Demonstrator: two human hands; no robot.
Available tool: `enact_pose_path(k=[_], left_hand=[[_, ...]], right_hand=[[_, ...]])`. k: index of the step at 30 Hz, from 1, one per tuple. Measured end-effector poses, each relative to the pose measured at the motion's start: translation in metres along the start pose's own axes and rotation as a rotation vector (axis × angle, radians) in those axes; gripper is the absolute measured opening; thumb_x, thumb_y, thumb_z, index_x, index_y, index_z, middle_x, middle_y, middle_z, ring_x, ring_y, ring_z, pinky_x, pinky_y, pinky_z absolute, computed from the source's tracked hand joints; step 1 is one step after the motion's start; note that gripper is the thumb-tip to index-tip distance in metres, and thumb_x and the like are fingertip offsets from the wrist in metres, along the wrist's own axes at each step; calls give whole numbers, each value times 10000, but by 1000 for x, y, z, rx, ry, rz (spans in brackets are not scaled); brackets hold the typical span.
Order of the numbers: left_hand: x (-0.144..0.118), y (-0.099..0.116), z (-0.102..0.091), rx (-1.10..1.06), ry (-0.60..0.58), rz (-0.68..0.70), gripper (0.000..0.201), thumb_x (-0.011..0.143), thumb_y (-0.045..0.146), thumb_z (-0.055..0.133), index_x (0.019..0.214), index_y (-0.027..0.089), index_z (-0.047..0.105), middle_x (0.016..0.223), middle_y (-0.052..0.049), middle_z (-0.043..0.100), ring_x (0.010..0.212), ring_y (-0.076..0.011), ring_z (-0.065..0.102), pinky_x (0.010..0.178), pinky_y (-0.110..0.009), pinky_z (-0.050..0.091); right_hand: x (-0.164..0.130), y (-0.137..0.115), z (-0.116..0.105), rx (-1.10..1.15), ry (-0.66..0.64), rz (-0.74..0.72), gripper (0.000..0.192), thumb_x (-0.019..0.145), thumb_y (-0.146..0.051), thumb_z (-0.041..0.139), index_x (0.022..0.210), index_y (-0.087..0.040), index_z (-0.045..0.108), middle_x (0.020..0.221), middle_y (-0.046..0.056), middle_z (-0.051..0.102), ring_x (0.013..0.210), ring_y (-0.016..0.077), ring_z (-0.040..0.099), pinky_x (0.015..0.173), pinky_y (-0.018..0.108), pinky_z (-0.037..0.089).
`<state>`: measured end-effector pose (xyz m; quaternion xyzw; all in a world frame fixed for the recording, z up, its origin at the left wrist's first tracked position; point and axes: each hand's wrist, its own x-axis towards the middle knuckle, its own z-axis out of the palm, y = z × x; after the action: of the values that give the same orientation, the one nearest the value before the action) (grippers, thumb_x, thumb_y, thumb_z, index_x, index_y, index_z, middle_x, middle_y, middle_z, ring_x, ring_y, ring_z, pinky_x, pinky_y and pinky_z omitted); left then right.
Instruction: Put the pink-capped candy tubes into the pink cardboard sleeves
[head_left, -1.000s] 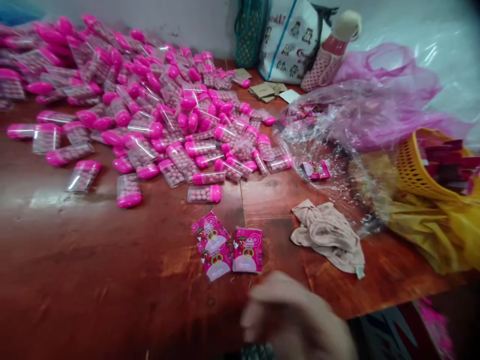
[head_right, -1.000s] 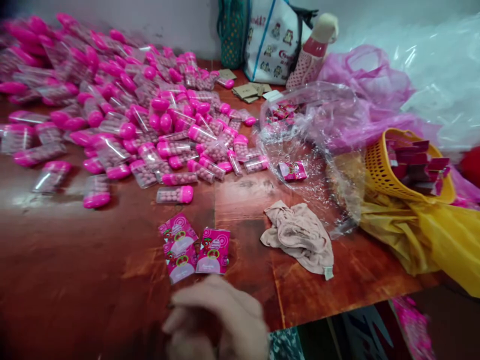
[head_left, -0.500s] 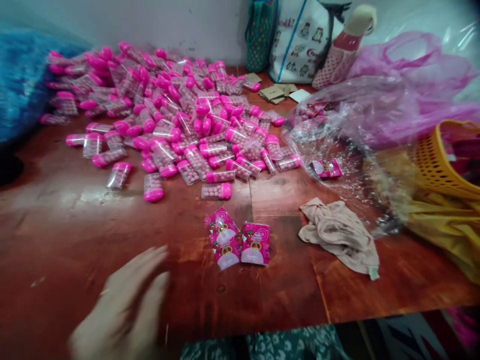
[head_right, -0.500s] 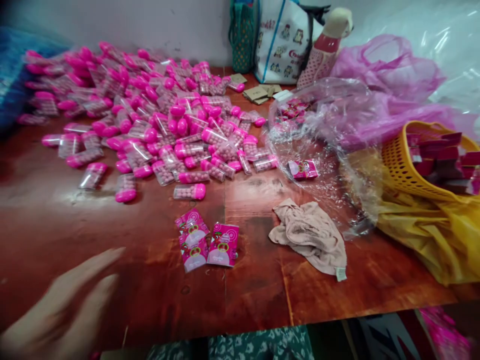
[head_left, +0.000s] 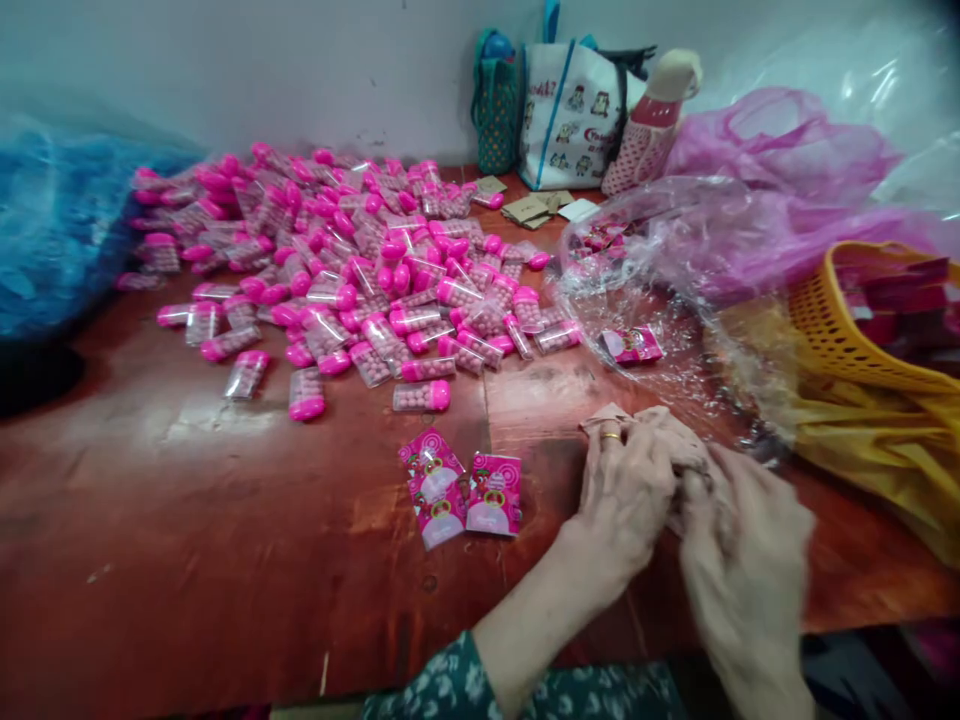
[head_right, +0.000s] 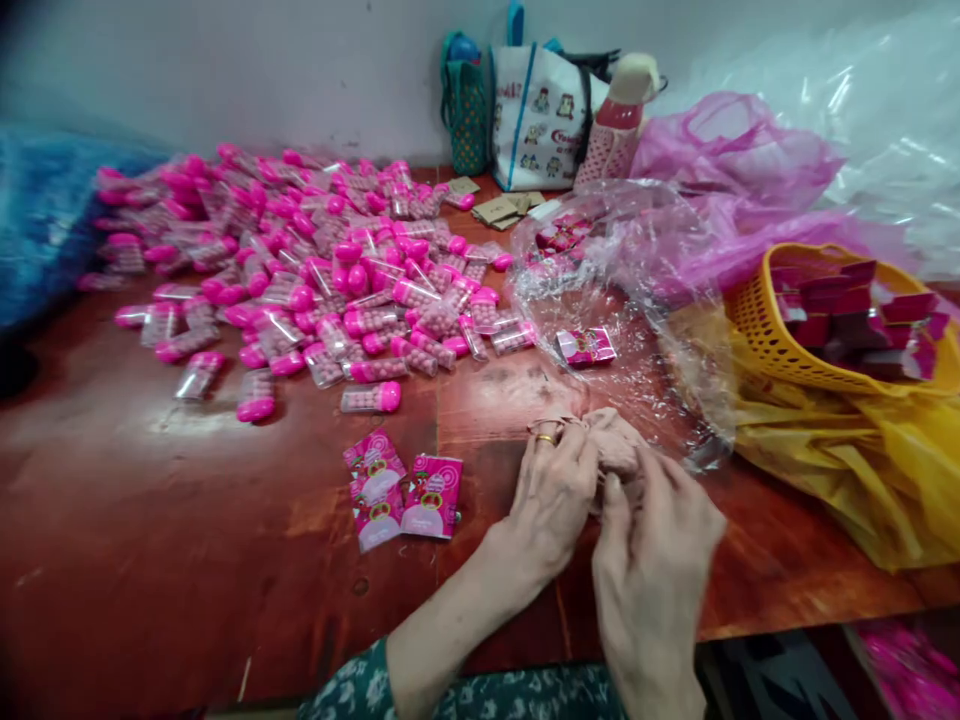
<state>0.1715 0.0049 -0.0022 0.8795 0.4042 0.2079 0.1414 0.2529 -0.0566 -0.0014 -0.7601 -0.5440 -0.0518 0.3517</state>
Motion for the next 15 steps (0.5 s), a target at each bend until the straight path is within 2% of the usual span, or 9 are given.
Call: enact_pose_path(k=[2,4,6,8,11,13,15], left_hand=[[4,-9,9,-38,26,28,259,850,88,434,1052,171,573,1041,-111,622,1020,-266,564,856,-412,471],[6,-16,13,-64,47,42,223,855,99,438,1009,171,582,1004,-110,625,997,-261,571,839,-395,467],[9,-19,13,-74,60,45,187,850,99,458,973,154,588,974,-114,625,974,-247,578,832,-366,461],[9,-18,10,-79,80,38,134,840,102,490,915,138,596,914,-108,632,916,-228,590,804,-337,463],[-4,-22,-11,-100,131,19,108,859,181,517,798,152,601,787,-69,640,793,-199,594,726,-307,469],[-24,-37,-35,-108,198,-36,189,883,223,494,733,168,596,739,-56,641,745,-192,585,700,-314,461],[-50,-64,-61,-86,397,-234,134,849,273,560,781,174,622,781,-63,658,790,-215,580,758,-355,447]], right_hand=[[3,9,26,-123,-23,-51,454,949,-351,328,1220,-49,532,1164,248,551,1086,375,505,874,554,402],[1,19,40,-147,38,-63,403,938,-314,372,1184,-68,575,1134,228,584,1038,349,534,854,511,422],[-1,28,42,-83,131,-42,310,902,-306,478,1071,-118,658,1027,171,642,945,301,566,832,451,444],[0,36,38,-4,171,-17,268,861,-334,556,954,-132,706,902,133,663,851,268,572,784,402,462],[4,43,33,47,177,2,308,830,-385,590,889,-112,720,793,108,648,767,244,562,725,370,470],[7,45,33,45,180,-10,333,824,-402,595,889,-100,719,792,114,645,765,247,567,729,373,473],[7,45,34,32,158,-31,340,849,-395,563,903,-96,715,840,139,654,814,264,574,765,393,472]])
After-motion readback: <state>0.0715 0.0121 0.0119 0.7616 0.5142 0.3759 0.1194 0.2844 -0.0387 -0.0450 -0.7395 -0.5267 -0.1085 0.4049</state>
